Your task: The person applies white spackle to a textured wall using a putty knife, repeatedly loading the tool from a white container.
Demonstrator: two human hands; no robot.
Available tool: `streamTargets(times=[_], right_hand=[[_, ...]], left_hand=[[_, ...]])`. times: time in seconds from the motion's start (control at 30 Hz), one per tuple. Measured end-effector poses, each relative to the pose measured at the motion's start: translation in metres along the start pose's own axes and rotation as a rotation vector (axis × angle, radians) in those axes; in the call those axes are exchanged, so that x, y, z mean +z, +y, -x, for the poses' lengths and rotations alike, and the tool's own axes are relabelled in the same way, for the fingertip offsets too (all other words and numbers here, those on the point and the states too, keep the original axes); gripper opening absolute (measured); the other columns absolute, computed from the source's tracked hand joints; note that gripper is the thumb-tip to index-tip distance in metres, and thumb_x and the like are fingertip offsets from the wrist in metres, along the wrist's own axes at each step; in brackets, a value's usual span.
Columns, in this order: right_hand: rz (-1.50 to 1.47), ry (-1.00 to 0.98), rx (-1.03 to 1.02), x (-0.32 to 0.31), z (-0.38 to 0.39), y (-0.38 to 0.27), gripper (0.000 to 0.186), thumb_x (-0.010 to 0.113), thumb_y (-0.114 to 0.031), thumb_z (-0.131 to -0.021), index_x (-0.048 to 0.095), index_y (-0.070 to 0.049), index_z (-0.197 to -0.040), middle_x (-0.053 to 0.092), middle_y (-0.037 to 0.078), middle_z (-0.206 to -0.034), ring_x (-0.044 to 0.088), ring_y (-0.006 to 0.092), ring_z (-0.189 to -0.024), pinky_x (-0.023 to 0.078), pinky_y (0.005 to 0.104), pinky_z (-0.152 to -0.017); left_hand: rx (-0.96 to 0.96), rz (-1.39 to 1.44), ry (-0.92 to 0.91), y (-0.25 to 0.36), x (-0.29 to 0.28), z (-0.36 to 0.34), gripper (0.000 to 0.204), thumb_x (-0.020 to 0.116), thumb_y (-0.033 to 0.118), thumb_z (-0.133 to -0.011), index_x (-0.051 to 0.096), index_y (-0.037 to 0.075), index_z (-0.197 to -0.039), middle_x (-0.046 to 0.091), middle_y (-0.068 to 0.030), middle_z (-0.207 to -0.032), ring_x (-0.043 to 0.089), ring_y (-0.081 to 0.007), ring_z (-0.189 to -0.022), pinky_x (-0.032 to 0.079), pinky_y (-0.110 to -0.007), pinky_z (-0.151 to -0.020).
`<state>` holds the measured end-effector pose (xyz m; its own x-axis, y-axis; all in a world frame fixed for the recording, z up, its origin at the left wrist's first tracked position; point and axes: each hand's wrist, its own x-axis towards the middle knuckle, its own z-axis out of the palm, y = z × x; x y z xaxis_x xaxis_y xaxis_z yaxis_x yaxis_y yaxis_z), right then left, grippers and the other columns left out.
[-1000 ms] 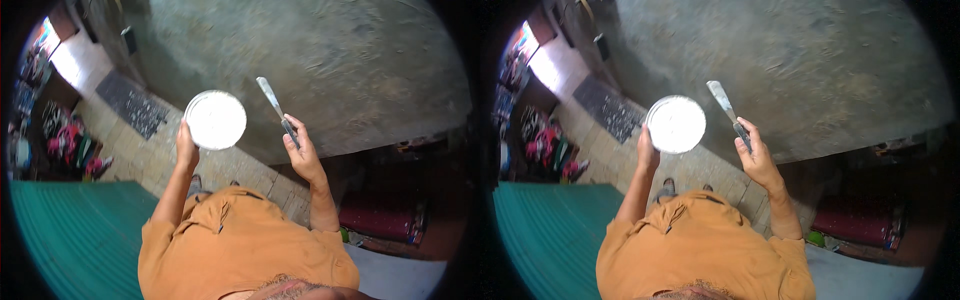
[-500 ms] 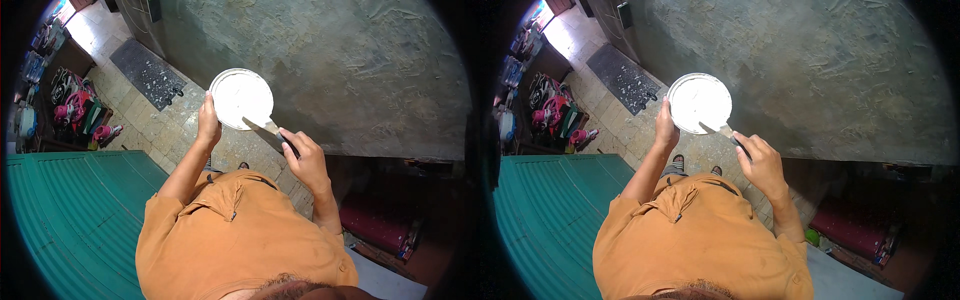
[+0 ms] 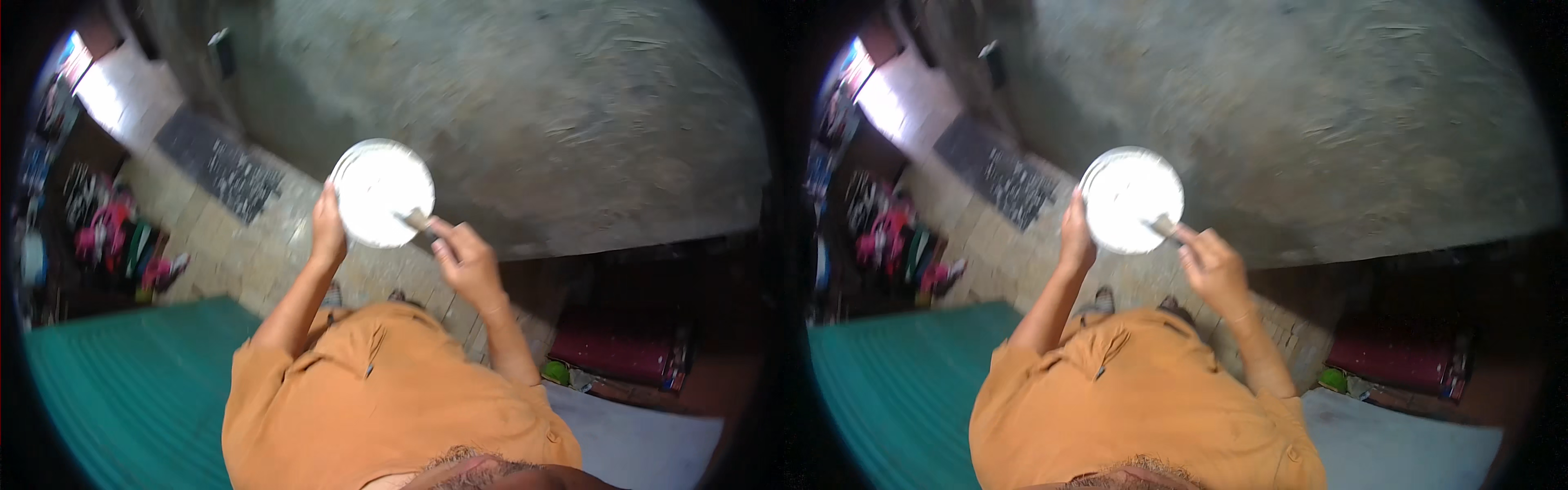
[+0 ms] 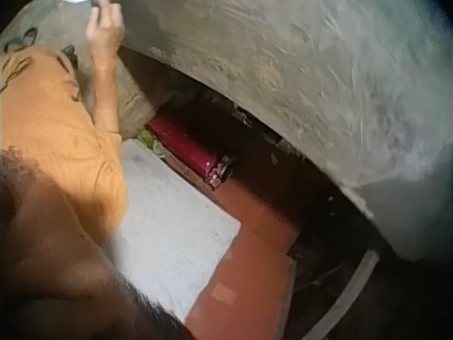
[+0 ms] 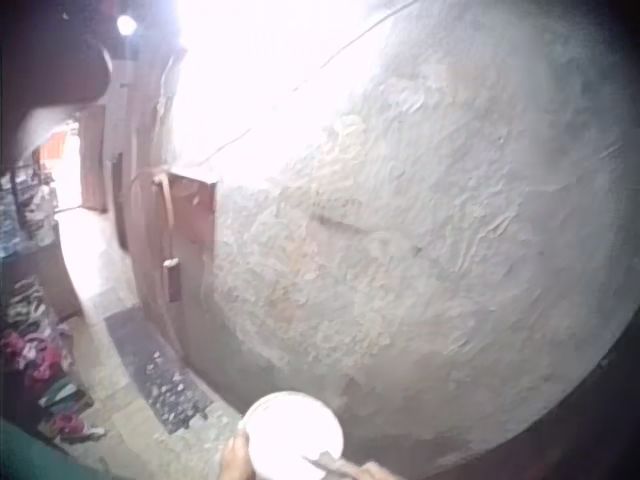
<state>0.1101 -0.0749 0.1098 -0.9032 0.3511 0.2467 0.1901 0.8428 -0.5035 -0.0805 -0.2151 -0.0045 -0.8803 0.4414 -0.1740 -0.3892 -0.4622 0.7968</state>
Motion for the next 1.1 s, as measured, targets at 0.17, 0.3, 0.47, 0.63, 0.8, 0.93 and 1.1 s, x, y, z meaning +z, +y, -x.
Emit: streamTargets(times=[0.17,0.3,0.47,0.63,0.8,0.93,1.1], right_hand=[[0.05,0.037,-0.049,0.011,-0.011,0.003,0.035,0.067,-0.015,-0.091,0.064,-0.013,-0.126,0.062,0.01,-0.092,0.063,0.03,-0.077,0.052,0.0391,-0.069],[-0.02,0.107,-0.095,-0.018,-0.006,0.011,0.039,0.065,-0.017,-0.093,0.058,-0.01,-0.13,0.064,0.012,-0.098,0.066,0.0309,-0.083,0.054,0.0389,-0.073],[-0.006,0.162,-0.127,-0.041,-0.025,0.031,0.037,0.068,-0.015,-0.091,0.059,-0.007,-0.127,0.067,0.014,-0.104,0.068,0.0305,-0.088,0.055,0.0371,-0.077],[-0.059,0.249,-0.116,-0.11,-0.054,0.033,0.034,0.071,-0.017,-0.092,0.06,-0.005,-0.122,0.069,0.014,-0.108,0.069,0.021,-0.095,0.054,0.0337,-0.082],[-0.007,0.574,-0.288,-0.245,-0.092,0.017,0.031,0.065,-0.023,-0.097,0.061,-0.001,-0.119,0.07,0.009,-0.1,0.067,0.0172,-0.088,0.055,0.0317,-0.078],[-0.05,0.724,-0.268,-0.365,-0.121,-0.003,0.024,0.057,-0.029,-0.102,0.064,-0.006,-0.106,0.069,0.002,-0.088,0.055,0.0028,-0.065,0.043,0.02,-0.054],[-0.04,0.87,-0.383,-0.495,-0.169,-0.04,0.029,0.053,-0.034,-0.103,0.065,-0.008,-0.102,0.071,0.0,-0.09,0.056,0.003,-0.065,0.038,0.0189,-0.049]], left_hand=[[-0.103,0.074,-0.085,-0.008,-0.006,-0.011,0.055,0.036,0.038,-0.108,0.051,-0.007,-0.134,0.061,-0.0173,-0.13,0.061,-0.0249,-0.117,0.047,-0.037,-0.102],[-0.042,0.109,-0.133,0.005,0.009,-0.009,0.054,0.034,0.037,-0.108,0.051,-0.008,-0.133,0.06,-0.0177,-0.129,0.061,-0.025,-0.117,0.048,-0.036,-0.1],[-0.075,0.137,-0.169,0.002,0.028,-0.032,0.054,0.034,0.036,-0.108,0.05,-0.008,-0.133,0.059,-0.0182,-0.131,0.06,-0.0249,-0.117,0.048,-0.035,-0.098],[-0.06,0.128,-0.161,0.009,0.035,-0.044,0.054,0.034,0.037,-0.107,0.052,-0.008,-0.13,0.062,-0.0173,-0.126,0.063,-0.0252,-0.113,0.049,-0.036,-0.097],[-0.035,0.108,-0.144,0.009,0.031,-0.051,0.054,0.034,0.038,-0.107,0.054,-0.008,-0.129,0.063,-0.0165,-0.125,0.063,-0.0251,-0.112,0.049,-0.036,-0.097],[-0.024,0.101,-0.122,0.002,0.022,-0.053,0.055,0.034,0.039,-0.107,0.055,-0.007,-0.129,0.063,-0.0165,-0.126,0.063,-0.0254,-0.113,0.049,-0.036,-0.097],[-0.009,0.122,-0.057,0.0,0.018,-0.056,0.056,0.034,0.041,-0.107,0.054,-0.005,-0.131,0.062,-0.0162,-0.127,0.063,-0.0262,-0.114,0.048,-0.037,-0.097]])
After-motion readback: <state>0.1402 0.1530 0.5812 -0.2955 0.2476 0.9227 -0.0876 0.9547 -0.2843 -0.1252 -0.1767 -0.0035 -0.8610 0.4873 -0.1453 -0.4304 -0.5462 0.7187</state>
